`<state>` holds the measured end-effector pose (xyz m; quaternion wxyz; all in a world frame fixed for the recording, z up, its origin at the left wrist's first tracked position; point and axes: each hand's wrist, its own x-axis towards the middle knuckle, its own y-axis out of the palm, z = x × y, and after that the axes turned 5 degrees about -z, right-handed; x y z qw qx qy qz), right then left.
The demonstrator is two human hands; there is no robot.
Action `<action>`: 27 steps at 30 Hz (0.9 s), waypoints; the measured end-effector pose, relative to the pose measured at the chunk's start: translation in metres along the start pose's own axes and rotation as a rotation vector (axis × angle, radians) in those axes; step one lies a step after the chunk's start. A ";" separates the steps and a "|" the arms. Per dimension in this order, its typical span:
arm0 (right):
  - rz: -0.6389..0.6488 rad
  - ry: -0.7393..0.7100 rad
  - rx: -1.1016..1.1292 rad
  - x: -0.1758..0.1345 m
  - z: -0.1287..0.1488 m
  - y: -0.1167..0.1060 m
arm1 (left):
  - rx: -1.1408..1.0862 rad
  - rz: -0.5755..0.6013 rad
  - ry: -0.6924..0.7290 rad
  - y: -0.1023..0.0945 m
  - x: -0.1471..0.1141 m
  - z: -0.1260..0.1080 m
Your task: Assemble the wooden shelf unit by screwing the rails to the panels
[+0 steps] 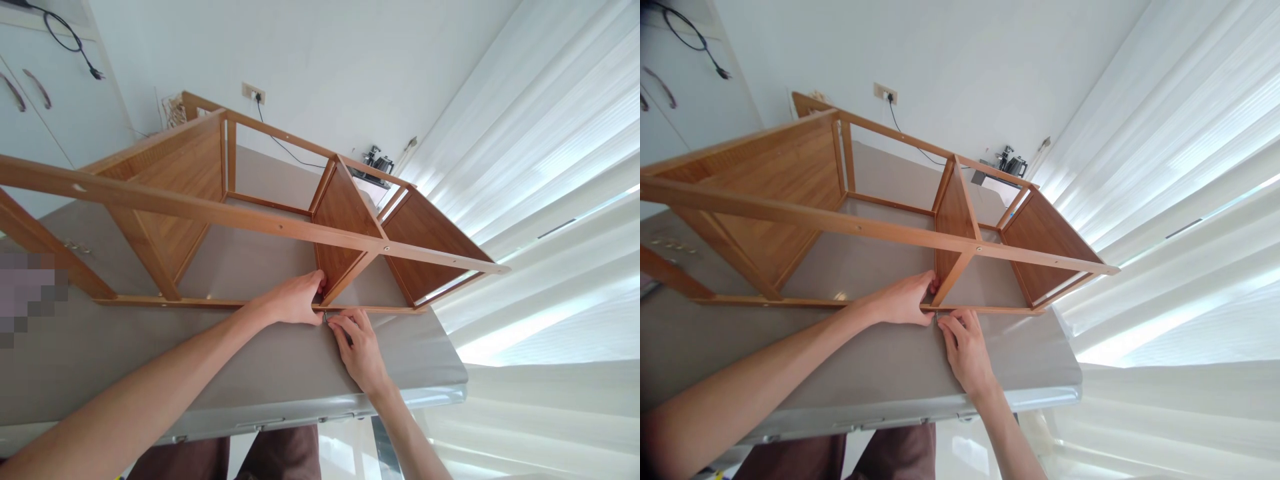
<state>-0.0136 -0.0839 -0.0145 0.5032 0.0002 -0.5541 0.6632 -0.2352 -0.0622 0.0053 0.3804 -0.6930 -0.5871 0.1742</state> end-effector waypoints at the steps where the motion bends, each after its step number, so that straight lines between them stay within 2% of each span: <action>1: 0.003 0.003 -0.001 0.000 0.000 0.000 | 0.003 -0.001 0.003 0.000 0.000 0.000; 13: 0.062 -0.067 -0.110 0.002 0.005 -0.004 | 0.000 0.013 0.008 0.000 0.000 0.000; 20: 0.077 -0.097 -0.087 0.002 -0.001 -0.006 | 0.024 -0.008 -0.009 0.002 0.000 0.000; 27: 0.059 -0.055 -0.039 0.004 -0.002 -0.003 | 0.021 0.005 -0.008 0.000 0.000 -0.001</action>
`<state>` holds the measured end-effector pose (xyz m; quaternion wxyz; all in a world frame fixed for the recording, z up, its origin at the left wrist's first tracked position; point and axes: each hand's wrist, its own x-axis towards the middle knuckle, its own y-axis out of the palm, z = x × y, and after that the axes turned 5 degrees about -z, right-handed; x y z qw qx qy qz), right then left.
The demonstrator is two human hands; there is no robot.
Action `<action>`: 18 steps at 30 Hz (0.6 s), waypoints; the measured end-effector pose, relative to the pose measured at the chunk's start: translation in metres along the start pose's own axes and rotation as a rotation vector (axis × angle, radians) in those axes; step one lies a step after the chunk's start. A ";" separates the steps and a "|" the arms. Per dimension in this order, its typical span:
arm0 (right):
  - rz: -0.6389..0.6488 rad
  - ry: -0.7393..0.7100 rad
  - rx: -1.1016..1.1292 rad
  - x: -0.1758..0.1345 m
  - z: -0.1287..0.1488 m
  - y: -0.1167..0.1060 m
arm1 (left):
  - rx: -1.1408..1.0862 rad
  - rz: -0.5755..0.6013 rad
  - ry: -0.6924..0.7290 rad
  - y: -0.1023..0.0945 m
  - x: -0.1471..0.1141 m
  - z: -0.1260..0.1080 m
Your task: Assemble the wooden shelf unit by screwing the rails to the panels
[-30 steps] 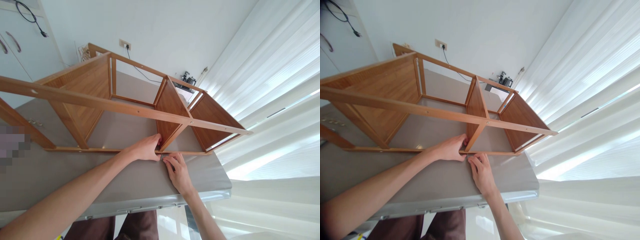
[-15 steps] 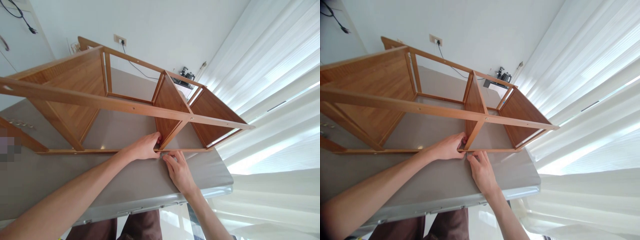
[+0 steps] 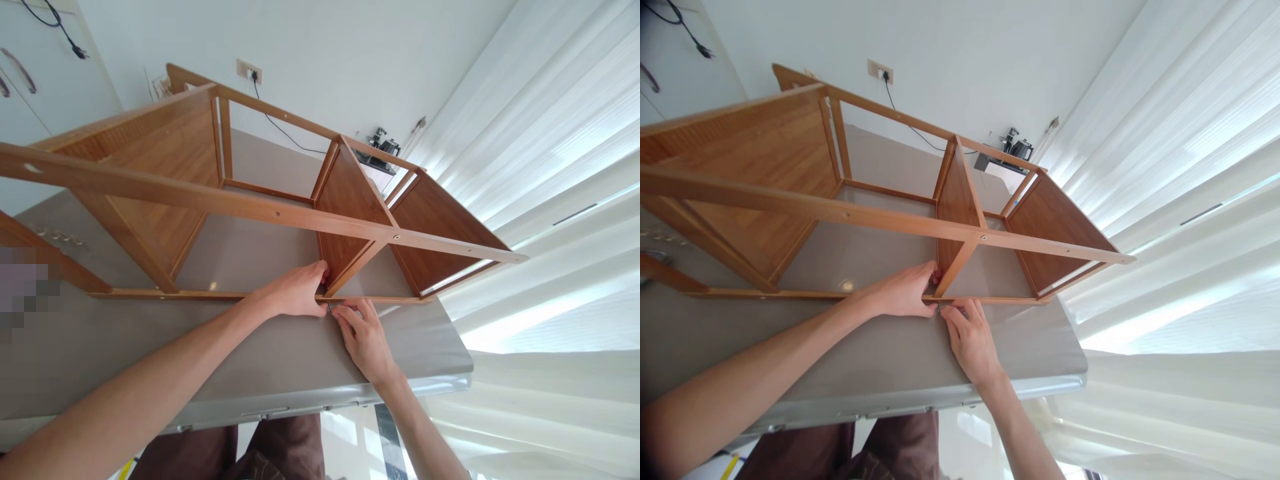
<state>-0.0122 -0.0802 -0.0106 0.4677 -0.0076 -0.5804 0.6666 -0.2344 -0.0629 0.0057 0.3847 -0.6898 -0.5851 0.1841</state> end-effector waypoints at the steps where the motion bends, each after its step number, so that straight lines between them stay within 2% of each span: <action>1: -0.002 0.009 -0.002 0.000 0.000 0.000 | 0.002 0.001 0.001 0.000 0.000 0.000; 10: -0.021 0.109 0.043 0.000 0.004 0.002 | 0.012 -0.003 0.001 0.002 0.001 0.002; 18: -0.016 0.118 0.073 -0.002 0.004 0.003 | 0.016 -0.006 0.004 0.003 0.002 0.003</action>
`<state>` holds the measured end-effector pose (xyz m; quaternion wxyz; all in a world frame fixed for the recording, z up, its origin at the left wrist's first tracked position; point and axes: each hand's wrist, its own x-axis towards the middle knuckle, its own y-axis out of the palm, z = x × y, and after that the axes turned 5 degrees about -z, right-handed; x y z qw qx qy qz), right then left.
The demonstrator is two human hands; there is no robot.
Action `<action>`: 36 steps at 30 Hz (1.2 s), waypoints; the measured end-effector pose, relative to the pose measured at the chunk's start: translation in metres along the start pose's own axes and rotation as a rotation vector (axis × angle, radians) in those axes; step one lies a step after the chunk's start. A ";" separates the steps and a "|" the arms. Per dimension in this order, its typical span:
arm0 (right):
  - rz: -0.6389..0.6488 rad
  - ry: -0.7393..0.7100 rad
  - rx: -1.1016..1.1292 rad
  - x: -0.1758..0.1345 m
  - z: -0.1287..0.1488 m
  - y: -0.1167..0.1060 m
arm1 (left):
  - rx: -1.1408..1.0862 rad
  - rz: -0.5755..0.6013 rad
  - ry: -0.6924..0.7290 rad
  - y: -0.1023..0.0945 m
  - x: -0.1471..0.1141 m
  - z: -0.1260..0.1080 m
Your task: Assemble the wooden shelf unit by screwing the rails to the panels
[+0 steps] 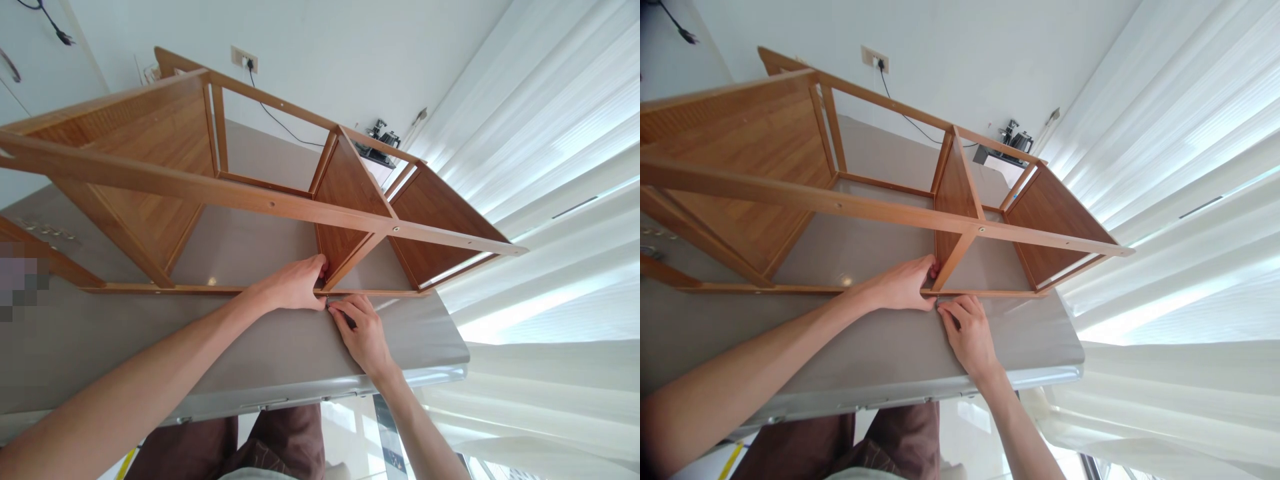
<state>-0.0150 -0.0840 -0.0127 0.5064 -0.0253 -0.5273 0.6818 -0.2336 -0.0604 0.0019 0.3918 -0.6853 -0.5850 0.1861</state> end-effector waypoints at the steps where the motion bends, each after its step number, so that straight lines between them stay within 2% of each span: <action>1: 0.004 0.006 0.000 0.000 0.000 0.000 | 0.000 0.000 0.000 0.000 0.000 0.000; 8: 0.024 0.023 0.028 -0.004 0.001 -0.003 | -0.013 0.002 0.000 0.002 0.001 0.002; 24: 0.009 -0.026 -0.069 -0.001 0.000 -0.001 | -0.032 -0.008 -0.004 -0.002 0.000 -0.002; 36: 0.118 -0.189 -0.415 0.004 0.010 -0.010 | -0.023 -0.005 -0.016 0.000 0.000 -0.001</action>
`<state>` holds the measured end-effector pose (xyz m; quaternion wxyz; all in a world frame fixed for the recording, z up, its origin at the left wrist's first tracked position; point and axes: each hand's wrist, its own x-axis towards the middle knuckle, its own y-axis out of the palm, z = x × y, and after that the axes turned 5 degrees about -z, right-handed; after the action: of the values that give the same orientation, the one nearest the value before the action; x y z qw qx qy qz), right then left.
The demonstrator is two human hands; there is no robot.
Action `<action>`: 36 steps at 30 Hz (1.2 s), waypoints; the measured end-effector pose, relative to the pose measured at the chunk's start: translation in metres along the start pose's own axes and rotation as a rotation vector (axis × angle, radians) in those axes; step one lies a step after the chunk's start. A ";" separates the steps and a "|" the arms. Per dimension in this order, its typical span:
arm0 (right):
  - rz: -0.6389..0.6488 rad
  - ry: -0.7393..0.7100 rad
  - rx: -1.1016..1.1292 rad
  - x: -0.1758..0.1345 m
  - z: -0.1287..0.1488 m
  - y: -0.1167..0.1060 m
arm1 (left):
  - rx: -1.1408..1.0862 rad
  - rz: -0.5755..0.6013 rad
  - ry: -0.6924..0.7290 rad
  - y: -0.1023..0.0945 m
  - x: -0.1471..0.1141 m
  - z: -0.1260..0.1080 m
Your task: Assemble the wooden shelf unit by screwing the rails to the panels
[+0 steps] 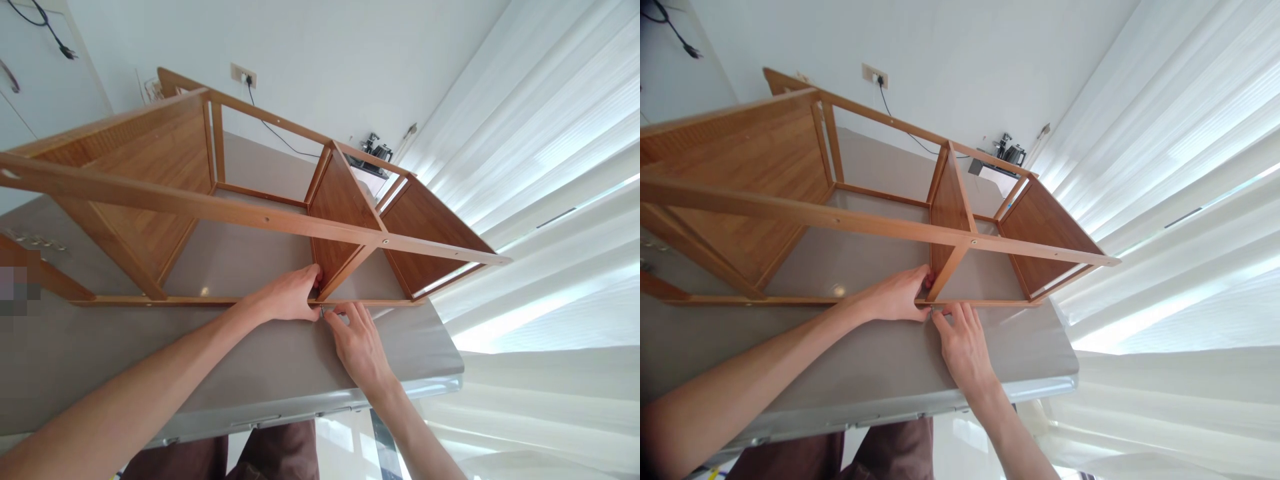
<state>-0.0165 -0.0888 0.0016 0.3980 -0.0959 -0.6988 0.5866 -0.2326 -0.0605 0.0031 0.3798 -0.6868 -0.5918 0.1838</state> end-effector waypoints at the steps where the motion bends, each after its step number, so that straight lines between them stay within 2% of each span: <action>1: 0.002 -0.010 -0.009 0.001 0.000 -0.001 | 0.000 0.002 -0.001 0.000 0.000 0.000; 8: 0.019 -0.068 -0.044 0.006 0.000 -0.005 | 0.003 0.017 -0.005 -0.002 -0.001 -0.001; 11: -0.012 -0.012 0.031 0.005 -0.001 -0.002 | 0.000 0.019 -0.005 -0.003 -0.001 -0.002; 16: -0.052 0.125 0.282 -0.001 -0.004 0.008 | -0.005 0.018 -0.008 -0.005 -0.002 -0.004; 20: -0.074 0.166 0.368 -0.005 -0.005 0.012 | -0.005 0.020 -0.017 -0.005 -0.001 -0.004; 27: -0.075 0.150 0.361 -0.007 -0.005 0.010 | -0.004 0.026 -0.014 -0.005 -0.001 -0.004; 36: -0.062 0.068 0.211 -0.003 -0.005 0.005 | -0.015 0.017 -0.010 -0.004 -0.001 -0.003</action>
<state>-0.0126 -0.0853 -0.0047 0.4474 -0.0518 -0.6217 0.6408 -0.2330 -0.0627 0.0077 0.3702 -0.6938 -0.5890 0.1862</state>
